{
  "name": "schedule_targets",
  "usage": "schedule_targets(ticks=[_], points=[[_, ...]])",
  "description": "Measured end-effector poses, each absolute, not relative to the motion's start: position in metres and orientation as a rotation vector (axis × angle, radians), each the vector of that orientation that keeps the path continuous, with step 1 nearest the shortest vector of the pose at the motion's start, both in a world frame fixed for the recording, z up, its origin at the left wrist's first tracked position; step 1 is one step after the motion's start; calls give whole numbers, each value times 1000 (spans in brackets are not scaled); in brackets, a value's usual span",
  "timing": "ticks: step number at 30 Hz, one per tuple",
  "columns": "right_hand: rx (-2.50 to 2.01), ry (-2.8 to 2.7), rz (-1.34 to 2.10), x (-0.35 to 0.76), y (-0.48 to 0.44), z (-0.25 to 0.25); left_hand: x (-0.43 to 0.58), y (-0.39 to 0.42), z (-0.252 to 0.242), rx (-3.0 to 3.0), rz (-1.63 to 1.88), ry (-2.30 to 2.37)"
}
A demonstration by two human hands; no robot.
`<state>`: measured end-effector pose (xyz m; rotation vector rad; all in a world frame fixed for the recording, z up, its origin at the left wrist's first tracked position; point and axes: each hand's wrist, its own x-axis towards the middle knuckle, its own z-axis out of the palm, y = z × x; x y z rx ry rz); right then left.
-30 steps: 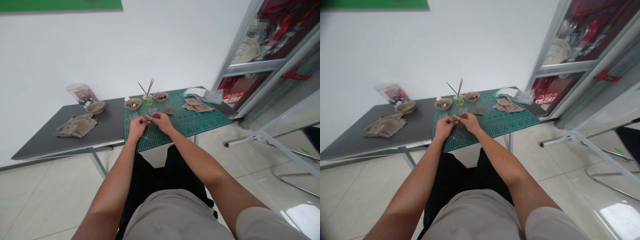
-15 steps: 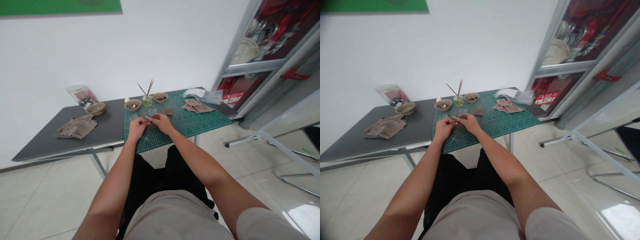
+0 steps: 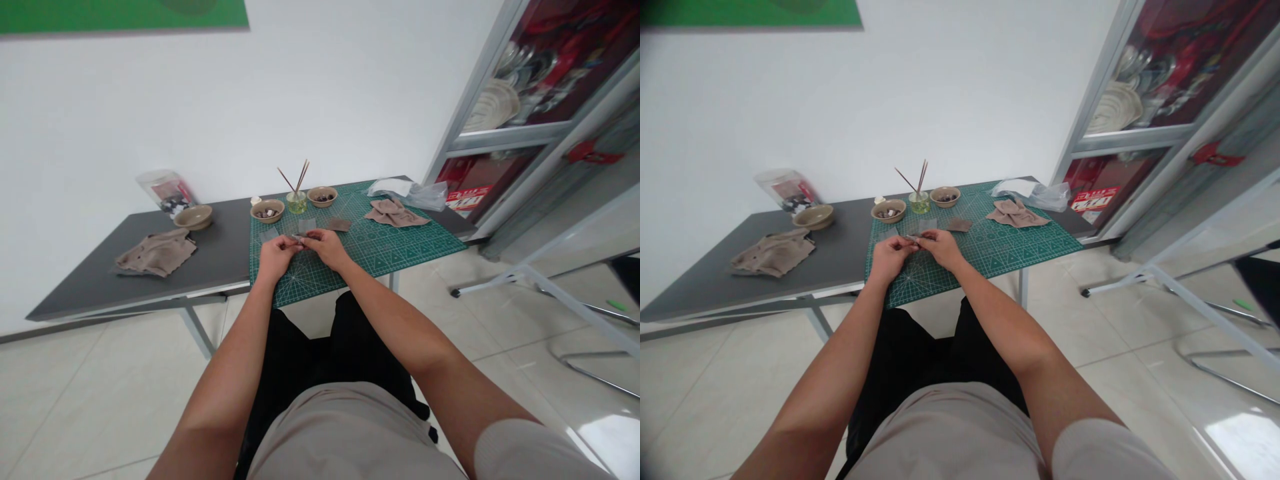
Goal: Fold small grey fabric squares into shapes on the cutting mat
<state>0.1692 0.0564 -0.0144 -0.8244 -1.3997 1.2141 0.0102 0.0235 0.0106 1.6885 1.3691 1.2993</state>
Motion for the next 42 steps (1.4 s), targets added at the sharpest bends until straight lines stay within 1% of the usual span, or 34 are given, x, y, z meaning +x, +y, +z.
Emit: schedule_targets(ticks=[14, 20, 23, 30, 34, 42], points=[[-749, -1370, 1309, 171, 53, -10, 10, 26, 7, 1671, 1355, 1354], [-718, -1196, 1375, 168, 56, -10, 12, 27, 3, 1571, 1384, 1258], [-717, -1210, 1398, 167, 57, -9, 13, 27, 2, 1623, 1370, 1309], [-788, -1324, 1309, 170, 57, -11, 10, 26, 7, 1878, 1418, 1393], [-815, -1388, 1241, 169, 58, -14, 11, 24, 8, 1872, 1377, 1428], [-794, -1328, 1292, 169, 58, -11, 12, 21, 6, 1918, 1367, 1501]])
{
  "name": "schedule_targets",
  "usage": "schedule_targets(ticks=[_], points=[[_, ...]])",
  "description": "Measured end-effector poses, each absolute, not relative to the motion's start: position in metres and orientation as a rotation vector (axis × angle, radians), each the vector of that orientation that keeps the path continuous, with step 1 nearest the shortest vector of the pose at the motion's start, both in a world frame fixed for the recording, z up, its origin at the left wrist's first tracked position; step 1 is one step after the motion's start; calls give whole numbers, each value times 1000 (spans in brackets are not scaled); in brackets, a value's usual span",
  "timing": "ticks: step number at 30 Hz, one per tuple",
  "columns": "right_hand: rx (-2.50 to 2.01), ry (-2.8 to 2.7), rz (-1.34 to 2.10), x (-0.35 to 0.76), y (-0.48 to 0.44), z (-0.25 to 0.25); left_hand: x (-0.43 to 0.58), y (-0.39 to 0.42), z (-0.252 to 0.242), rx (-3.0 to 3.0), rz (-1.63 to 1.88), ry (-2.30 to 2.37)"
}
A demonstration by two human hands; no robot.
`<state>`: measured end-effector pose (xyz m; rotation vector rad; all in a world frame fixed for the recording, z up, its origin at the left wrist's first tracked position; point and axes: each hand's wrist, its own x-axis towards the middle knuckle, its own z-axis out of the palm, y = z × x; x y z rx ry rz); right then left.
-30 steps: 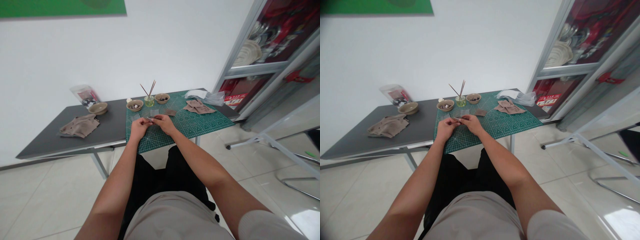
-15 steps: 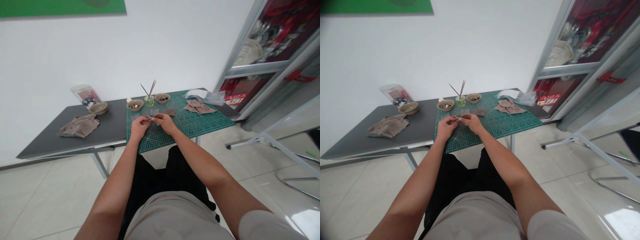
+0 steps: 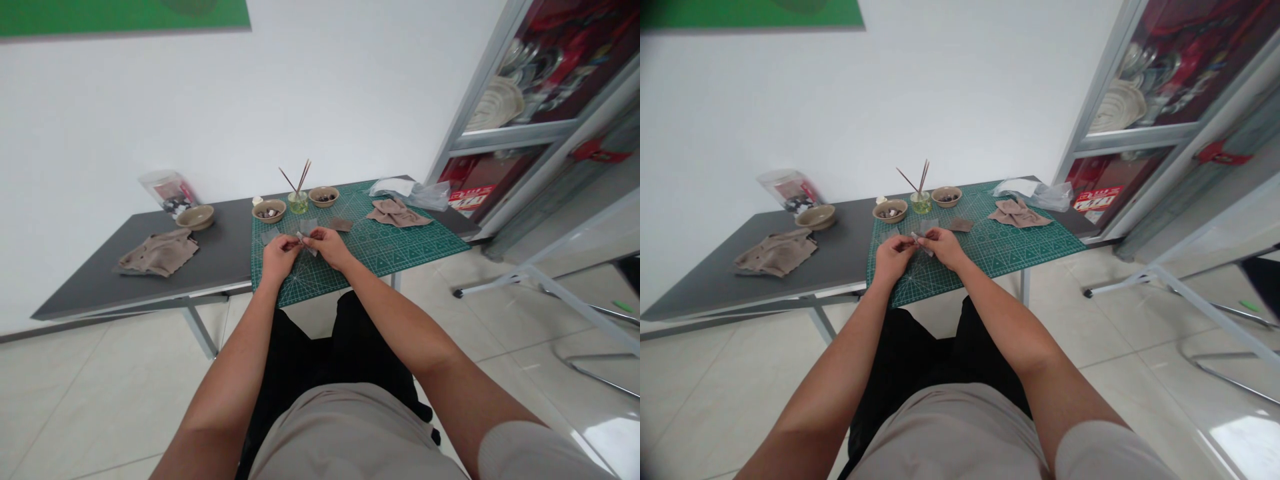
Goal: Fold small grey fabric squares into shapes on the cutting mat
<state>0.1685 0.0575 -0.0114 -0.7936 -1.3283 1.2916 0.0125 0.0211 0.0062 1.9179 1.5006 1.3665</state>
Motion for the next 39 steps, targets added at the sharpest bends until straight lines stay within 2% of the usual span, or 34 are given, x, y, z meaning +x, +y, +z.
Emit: schedule_targets(ticks=[18, 33, 39], points=[[-727, -1385, 1363, 170, 62, -12, 14, 18, 5, 1871, 1369, 1495], [-711, -1192, 1409, 169, 67, -16, 15, 22, 1, 1784, 1436, 1406], [-692, -1314, 1442, 170, 62, -9, 12, 24, 2, 2020, 1500, 1428]])
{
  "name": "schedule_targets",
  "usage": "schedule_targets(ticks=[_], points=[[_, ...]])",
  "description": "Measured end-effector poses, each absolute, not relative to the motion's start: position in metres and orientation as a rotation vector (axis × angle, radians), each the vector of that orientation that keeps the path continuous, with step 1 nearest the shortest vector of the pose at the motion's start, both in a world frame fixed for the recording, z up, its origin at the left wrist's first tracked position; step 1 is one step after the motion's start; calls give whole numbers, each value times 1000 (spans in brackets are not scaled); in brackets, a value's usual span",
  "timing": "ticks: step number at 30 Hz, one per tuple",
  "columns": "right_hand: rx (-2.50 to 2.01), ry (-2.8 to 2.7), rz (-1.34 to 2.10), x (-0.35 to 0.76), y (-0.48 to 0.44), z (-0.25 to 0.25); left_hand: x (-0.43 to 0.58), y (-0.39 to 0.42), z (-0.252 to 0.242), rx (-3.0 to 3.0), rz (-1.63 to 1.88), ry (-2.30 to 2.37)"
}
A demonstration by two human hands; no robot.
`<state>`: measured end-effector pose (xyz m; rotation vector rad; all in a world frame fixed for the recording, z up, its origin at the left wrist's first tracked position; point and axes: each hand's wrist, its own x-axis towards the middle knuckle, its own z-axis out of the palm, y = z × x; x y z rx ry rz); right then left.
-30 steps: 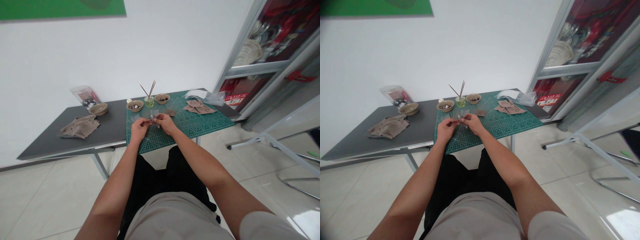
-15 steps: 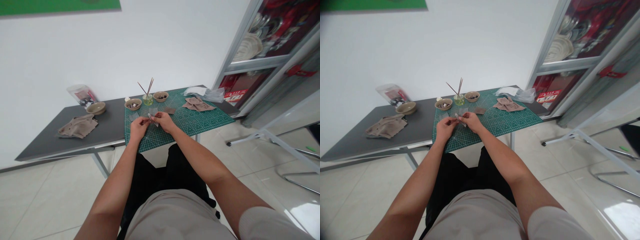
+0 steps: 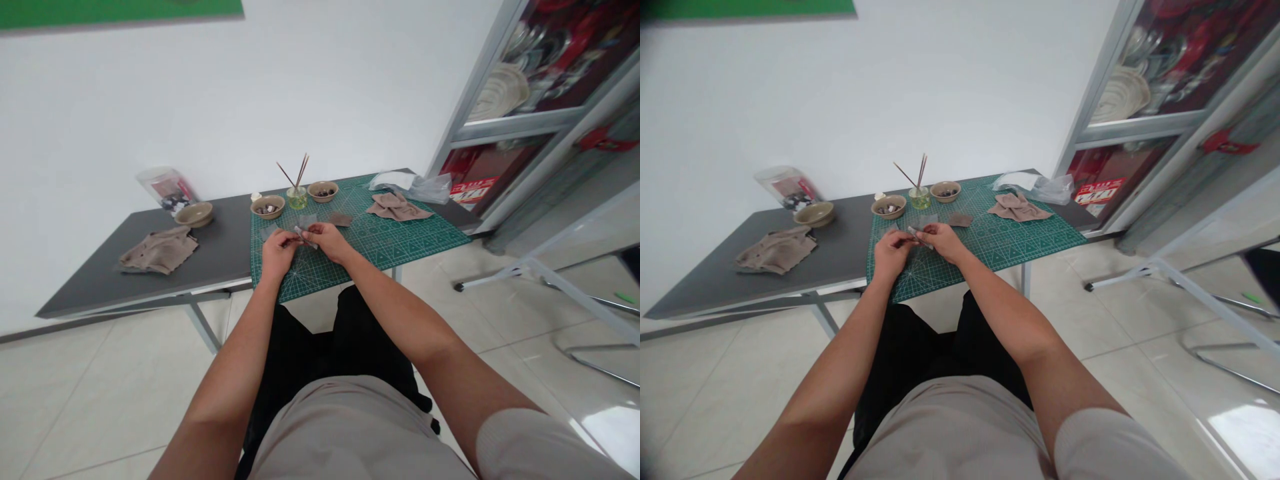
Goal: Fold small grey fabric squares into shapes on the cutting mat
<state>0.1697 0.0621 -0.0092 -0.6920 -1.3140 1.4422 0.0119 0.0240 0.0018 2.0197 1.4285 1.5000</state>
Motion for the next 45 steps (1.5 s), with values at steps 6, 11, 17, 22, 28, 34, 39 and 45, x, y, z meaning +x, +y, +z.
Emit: schedule_targets(ticks=[6, 11, 17, 22, 28, 34, 39, 45], points=[[-719, -1236, 1424, 168, 63, -14, 13, 24, 3, 2110, 1485, 1416], [-732, -1221, 1385, 168, 64, -16, 14, 23, 2, 2190, 1452, 1382], [-727, -1250, 1366, 169, 64, -16, 14, 21, 1, 2184, 1460, 1376], [-655, -1120, 1427, 171, 65, -15, 14, 21, 0, 1930, 1518, 1368], [-620, -1197, 1544, 172, 64, -10, 12, 21, 3, 1812, 1524, 1289], [-625, -1240, 1519, 173, 61, -11, 11, 21, 3, 2025, 1485, 1339], [-670, -1227, 1469, 173, 60, -13, 12, 22, 0, 1958, 1452, 1343], [-664, -1168, 1450, 171, 63, -13, 13, 22, 2, 1781, 1491, 1284]])
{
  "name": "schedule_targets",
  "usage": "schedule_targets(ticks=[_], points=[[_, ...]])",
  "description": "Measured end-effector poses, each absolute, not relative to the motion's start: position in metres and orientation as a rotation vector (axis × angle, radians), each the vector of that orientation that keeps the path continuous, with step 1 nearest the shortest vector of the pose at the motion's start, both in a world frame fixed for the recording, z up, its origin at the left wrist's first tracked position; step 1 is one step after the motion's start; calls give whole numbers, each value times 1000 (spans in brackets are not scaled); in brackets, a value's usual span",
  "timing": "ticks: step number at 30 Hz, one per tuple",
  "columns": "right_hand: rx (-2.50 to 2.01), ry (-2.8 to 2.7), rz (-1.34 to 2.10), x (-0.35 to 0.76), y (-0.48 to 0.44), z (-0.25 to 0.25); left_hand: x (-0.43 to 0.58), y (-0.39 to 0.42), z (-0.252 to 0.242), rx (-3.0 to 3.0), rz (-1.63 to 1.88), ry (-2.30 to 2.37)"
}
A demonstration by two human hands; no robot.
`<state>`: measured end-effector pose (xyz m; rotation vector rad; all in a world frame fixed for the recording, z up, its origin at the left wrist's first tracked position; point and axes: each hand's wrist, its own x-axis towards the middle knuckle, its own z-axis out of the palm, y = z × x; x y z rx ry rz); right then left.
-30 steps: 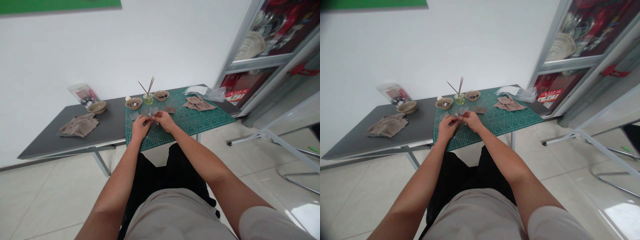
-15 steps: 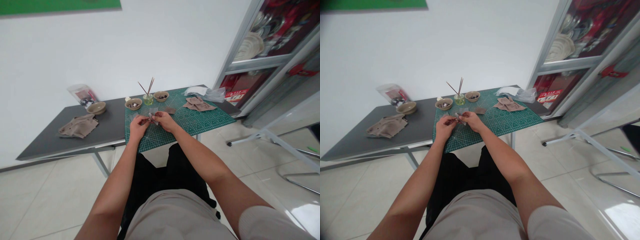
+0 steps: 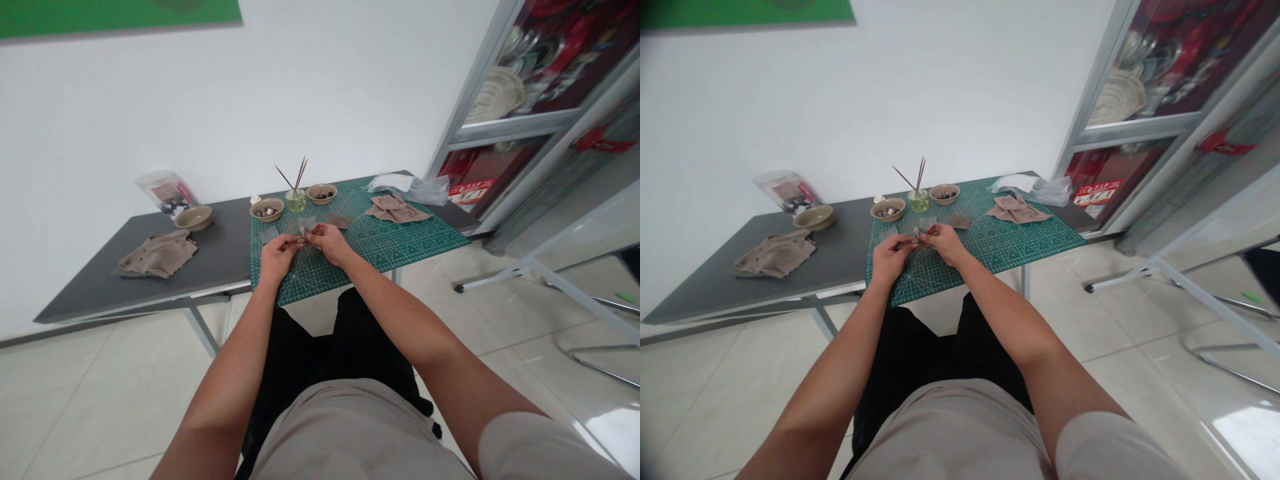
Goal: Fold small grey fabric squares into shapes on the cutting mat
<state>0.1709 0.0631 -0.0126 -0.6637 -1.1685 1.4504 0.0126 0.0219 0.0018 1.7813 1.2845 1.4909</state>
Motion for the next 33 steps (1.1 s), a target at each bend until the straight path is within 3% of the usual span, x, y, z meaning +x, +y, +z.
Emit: schedule_targets(ticks=[33], points=[[-750, -1194, 1334, 169, 56, -6, 9, 30, 2, 1549, 1547, 1135]])
